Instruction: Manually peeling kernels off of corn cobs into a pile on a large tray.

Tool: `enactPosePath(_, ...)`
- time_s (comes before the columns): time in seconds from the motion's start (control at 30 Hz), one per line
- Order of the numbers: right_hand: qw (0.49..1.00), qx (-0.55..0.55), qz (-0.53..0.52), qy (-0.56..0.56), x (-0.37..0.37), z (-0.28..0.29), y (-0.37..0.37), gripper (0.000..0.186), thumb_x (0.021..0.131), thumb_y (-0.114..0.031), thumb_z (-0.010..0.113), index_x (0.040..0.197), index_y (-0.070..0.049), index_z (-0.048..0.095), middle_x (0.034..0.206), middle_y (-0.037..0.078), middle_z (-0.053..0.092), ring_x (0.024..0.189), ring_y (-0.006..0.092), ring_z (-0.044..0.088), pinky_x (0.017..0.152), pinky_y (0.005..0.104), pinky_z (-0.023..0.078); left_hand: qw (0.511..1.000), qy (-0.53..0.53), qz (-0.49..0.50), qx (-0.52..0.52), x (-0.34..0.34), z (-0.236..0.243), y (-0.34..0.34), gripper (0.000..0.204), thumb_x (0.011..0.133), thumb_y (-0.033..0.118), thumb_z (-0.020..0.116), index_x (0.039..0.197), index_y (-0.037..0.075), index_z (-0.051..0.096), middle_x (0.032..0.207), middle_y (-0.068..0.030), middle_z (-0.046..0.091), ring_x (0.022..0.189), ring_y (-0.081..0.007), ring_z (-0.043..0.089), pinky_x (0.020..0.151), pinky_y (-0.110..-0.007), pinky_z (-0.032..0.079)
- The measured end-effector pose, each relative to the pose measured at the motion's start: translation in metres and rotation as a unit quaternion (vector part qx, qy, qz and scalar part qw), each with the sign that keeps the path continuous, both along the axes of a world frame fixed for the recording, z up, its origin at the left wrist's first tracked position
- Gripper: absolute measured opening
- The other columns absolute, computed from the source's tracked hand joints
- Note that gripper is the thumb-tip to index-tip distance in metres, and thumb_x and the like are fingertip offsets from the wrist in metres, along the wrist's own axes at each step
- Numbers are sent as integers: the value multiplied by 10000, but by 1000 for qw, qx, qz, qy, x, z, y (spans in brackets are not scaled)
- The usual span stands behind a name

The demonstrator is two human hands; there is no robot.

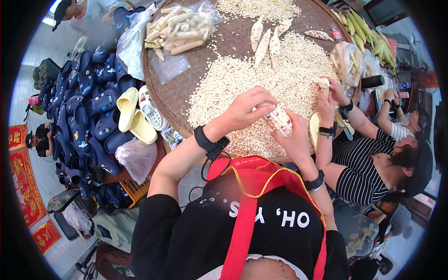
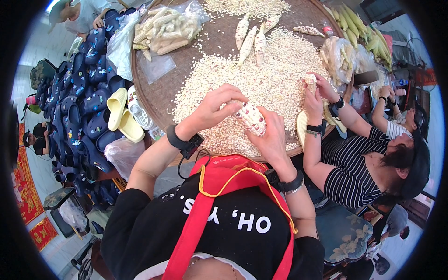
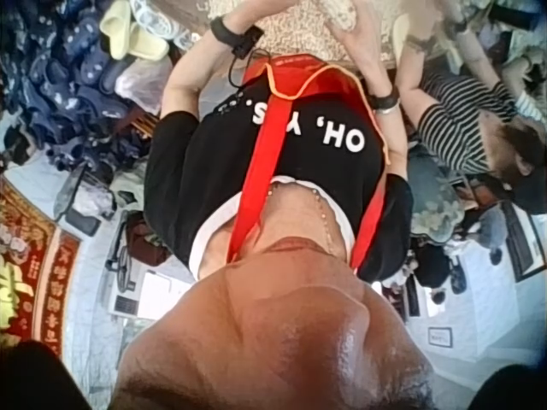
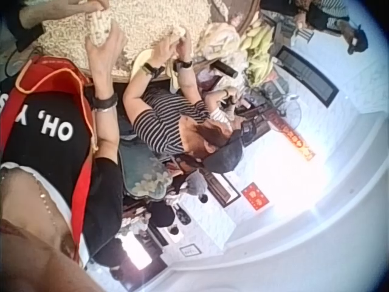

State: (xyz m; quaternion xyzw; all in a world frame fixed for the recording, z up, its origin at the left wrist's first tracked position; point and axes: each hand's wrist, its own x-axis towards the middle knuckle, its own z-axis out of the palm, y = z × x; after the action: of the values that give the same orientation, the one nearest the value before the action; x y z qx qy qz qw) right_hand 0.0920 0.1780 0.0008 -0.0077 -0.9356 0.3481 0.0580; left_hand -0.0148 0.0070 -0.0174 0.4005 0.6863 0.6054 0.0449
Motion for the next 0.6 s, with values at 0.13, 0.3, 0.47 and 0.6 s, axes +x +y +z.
enactPosePath(0.13,1000,5,3,22,-2,-1,-1,617,599,-100,760,1158,-62,501,962,129,530,922,313,466,820,390,380,998,38,26,-49,6,8,0,166,819,135,615,957,43,608,914,-103,544,858,-237,549,702,-313,463)
enactPosePath(0.3,999,17,7,30,-3,-1,-1,616,600,-103,761,1156,-61,501,942,127,524,903,312,462,800,393,379,997,27,28,-61,6,5,3,167,817,135,613,959,48,597,907,-96,521,822,-235,544,675,-312,455)
enactPosePath(0.47,1000,3,12,15,-3,-1,1,614,600,-96,756,1157,-61,501,943,128,525,901,308,465,801,392,379,997,44,38,-45,6,-1,5,126,830,92,572,943,42,595,892,-100,521,802,-231,548,660,-312,455)
enactPosePath(0.6,1000,-2,16,17,-3,-5,2,609,604,-93,751,1158,-60,501,936,128,524,900,306,465,801,390,380,996,41,52,-54,4,-6,7,117,832,60,544,931,32,600,895,-103,529,809,-232,552,669,-308,459)
